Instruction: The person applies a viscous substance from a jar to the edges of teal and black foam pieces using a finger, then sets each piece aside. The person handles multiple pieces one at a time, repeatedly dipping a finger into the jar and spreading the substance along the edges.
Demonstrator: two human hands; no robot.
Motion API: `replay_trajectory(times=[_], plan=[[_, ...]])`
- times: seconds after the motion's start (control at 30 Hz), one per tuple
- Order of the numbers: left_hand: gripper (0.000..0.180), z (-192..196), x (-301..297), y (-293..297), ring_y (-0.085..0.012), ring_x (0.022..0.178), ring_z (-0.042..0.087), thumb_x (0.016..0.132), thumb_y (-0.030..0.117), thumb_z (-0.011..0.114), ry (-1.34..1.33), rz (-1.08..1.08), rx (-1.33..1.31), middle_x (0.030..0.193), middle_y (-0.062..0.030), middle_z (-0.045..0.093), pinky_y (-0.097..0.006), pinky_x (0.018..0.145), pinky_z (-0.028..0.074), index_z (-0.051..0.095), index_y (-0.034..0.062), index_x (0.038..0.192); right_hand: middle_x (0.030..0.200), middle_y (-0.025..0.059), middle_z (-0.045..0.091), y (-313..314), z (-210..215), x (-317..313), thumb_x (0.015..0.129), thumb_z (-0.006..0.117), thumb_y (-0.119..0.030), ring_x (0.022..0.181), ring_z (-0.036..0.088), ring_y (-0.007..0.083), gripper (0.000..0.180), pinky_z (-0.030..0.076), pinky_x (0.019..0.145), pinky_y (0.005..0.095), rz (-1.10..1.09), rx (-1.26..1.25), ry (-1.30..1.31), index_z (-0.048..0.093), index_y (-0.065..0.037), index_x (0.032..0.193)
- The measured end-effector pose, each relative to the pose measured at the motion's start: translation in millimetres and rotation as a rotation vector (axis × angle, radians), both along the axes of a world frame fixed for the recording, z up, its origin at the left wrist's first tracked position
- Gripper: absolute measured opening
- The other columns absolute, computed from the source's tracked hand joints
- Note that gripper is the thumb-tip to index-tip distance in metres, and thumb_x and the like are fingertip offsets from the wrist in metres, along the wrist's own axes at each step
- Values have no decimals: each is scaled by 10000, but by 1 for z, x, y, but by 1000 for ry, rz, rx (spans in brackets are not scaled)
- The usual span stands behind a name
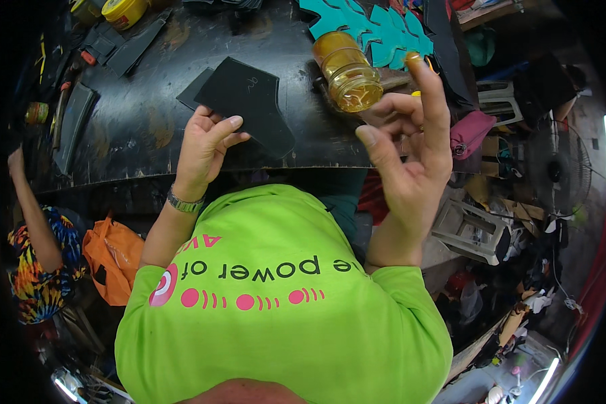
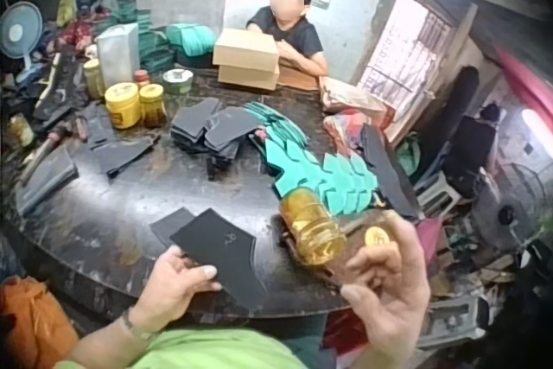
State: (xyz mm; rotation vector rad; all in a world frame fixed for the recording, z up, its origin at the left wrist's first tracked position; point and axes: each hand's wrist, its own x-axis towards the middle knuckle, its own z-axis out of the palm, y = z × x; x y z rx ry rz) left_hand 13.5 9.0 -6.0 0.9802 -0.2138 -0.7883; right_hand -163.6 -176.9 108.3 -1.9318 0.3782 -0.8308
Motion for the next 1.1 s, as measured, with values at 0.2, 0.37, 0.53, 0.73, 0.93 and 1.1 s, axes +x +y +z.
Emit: replay_trajectory(times=[0.2, 0.37, 0.53, 0.73, 0.93, 1.1], plan=[[281, 2, -14, -2, -183, 992, 682, 926, 23, 667, 51, -57, -90, 1120, -133, 669, -329, 823, 596, 550, -31, 1176, 1005, 66, 653, 31, -45, 37, 819, 712, 67, 864, 594, 102, 886, 485, 783, 240, 249, 155, 108, 274, -82, 1574], [174, 0, -20, 6, -158, 875, 710, 950, 23, 648, -57, -221, 110, 996, -103, 725, -297, 801, 589, 660, -70, 1095, 1018, 74, 644, 35, -76, 49, 848, 664, 101, 907, 586, 105, 855, 465, 818, 233, 379, 342, 85, 245, -52, 1577], [180, 5, -20, 4, -170, 916, 722, 966, 46, 633, 70, -204, -108, 1035, -122, 727, -323, 825, 610, 665, -60, 1109, 1226, 73, 547, 25, -88, 57, 952, 583, 30, 938, 580, 94, 512, 482, 812, 237, 325, 309, -53, 496, -38, 1451], [228, 9, -21, 2, -178, 954, 715, 972, 47, 620, 145, -220, -171, 1104, -120, 709, -345, 834, 616, 630, -55, 1176, 1311, 59, 469, 25, -94, 64, 932, 562, 78, 934, 546, 88, 439, 473, 803, 233, 304, 160, 1, 622, -51, 1348], [270, 9, -18, 5, -201, 997, 716, 986, 48, 591, 123, -269, -152, 1138, -131, 708, -382, 884, 608, 603, -46, 1238, 1239, 57, 501, 28, -95, 66, 878, 582, 119, 917, 523, 108, 486, 470, 823, 245, 260, 87, -37, 669, -99, 1304], [284, 14, -16, 7, -197, 1015, 711, 985, 53, 595, 129, -252, -178, 1153, -128, 702, -377, 891, 607, 593, -40, 1254, 1271, 78, 519, 27, -94, 62, 904, 599, 109, 1027, 566, 136, 416, 458, 908, 267, 257, -109, -19, 687, -72, 1268]])
